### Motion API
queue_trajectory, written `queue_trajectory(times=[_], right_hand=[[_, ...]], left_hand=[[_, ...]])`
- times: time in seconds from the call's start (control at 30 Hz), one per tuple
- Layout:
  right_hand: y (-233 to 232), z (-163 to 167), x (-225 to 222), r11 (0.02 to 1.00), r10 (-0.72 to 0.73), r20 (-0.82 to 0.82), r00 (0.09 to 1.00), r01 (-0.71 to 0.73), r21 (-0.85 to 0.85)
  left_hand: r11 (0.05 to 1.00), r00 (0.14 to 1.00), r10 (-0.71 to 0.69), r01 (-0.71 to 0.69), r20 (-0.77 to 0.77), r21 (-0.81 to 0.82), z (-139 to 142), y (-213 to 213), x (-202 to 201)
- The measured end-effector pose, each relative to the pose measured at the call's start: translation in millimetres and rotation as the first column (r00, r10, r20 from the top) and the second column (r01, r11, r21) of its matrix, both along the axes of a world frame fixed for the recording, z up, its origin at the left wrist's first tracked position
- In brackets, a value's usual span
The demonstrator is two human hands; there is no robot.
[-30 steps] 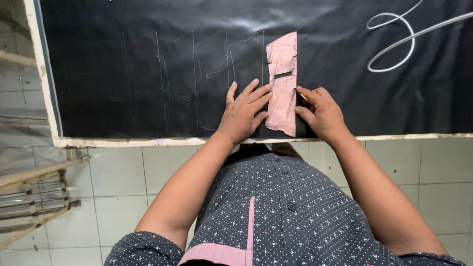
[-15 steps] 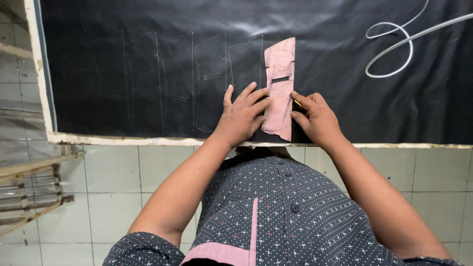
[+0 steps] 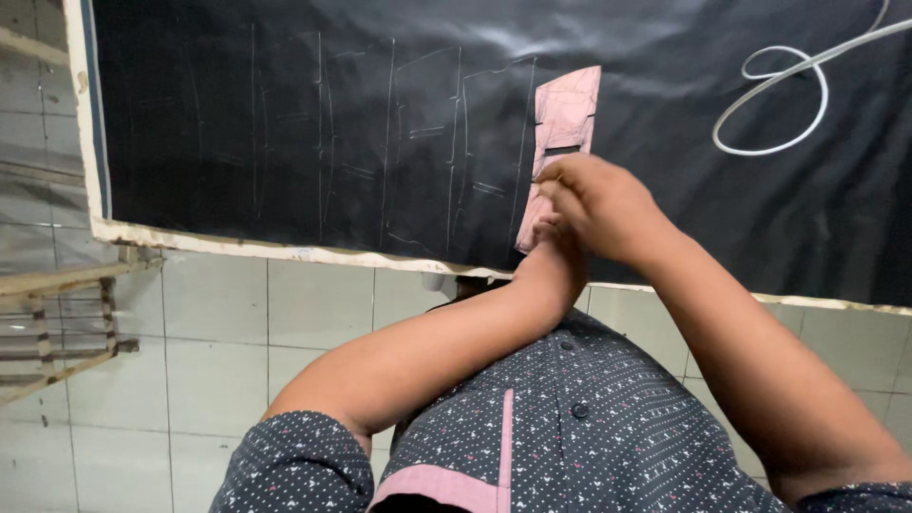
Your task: The person places a pink paper pattern piece on a black sheet on a work table, holds it steady with one hand, and traces around its edges with a pencil, repositioning the pattern piece to trace all sides onto the sheet below.
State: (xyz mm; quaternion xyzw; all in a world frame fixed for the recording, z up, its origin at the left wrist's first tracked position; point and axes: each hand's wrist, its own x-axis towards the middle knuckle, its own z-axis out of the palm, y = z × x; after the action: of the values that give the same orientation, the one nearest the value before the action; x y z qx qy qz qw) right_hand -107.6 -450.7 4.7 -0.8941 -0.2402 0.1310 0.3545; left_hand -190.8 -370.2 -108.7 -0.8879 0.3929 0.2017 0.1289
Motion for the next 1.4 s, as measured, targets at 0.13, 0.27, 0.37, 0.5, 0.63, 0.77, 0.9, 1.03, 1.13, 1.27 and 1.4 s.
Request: queue_trajectory(times=[0.13,0.27,0.37,0.5,0.63,0.77,0.9,1.03,1.13,1.27,1.4], right_hand=[[14.6,-4.6,-3.9,0.983,0.156,-0.192,0.969,-0.171,-0.063],[17.6,-13.6,-4.8,0.957,0.266,-0.097,0.959,-0.275,-0.090],[17.2,-17.1,-6.7,0.952,0.280,-0.036,0.959,-0.283,-0.120],[17.3,-19.0,-8.0,0.943,0.257,0.193,0.947,-0.202,-0.266],[11.0,-20.2,7.6,0.930,0.176,0.365,0.914,-0.032,-0.367],[4.0,-21.7,13.1,0.949,0.132,0.420,0.898,0.008,-0.314],[1.6,-24.8,17.7,0.959,0.098,0.305,0.947,-0.009,-0.282],[3.1,-29.3,25.9,0.978,0.096,0.304,0.948,-0.033,-0.206],[3.5,-31.2,36.1,0.948,0.169,0.329,0.929,-0.062,-0.312],[6.2,-33.6,58.7,0.956,0.156,0.472,0.868,-0.012,-0.294],[4.4,-34.3,74.6,0.961,0.126,0.492,0.862,0.017,-0.276]], left_hand=[[0.980,0.989,0.094,-0.112,-0.111,-0.162,-30.2,-18.4,-9.4],[0.964,0.976,0.140,-0.172,-0.168,-0.200,-49.3,-26.6,-19.1],[0.951,0.979,0.167,-0.190,-0.114,-0.244,-55.5,-26.4,-22.0],[0.914,0.985,0.166,-0.133,0.055,-0.384,-44.4,-19.2,-12.6],[0.982,0.988,0.122,-0.133,-0.092,-0.133,-10.9,-4.9,-6.2],[0.969,0.982,0.156,-0.131,0.105,-0.211,11.4,9.7,-1.8],[0.790,0.903,0.430,-0.382,-0.011,-0.480,11.3,12.3,5.8],[0.400,0.718,0.582,-0.661,-0.381,-0.635,10.3,14.6,9.8],[0.333,0.709,0.596,-0.646,-0.378,-0.687,15.6,16.4,11.2],[0.276,0.757,0.611,-0.479,-0.232,-0.833,21.4,23.3,14.0],[0.481,0.829,0.558,-0.366,-0.044,-0.797,21.8,29.9,15.1]])
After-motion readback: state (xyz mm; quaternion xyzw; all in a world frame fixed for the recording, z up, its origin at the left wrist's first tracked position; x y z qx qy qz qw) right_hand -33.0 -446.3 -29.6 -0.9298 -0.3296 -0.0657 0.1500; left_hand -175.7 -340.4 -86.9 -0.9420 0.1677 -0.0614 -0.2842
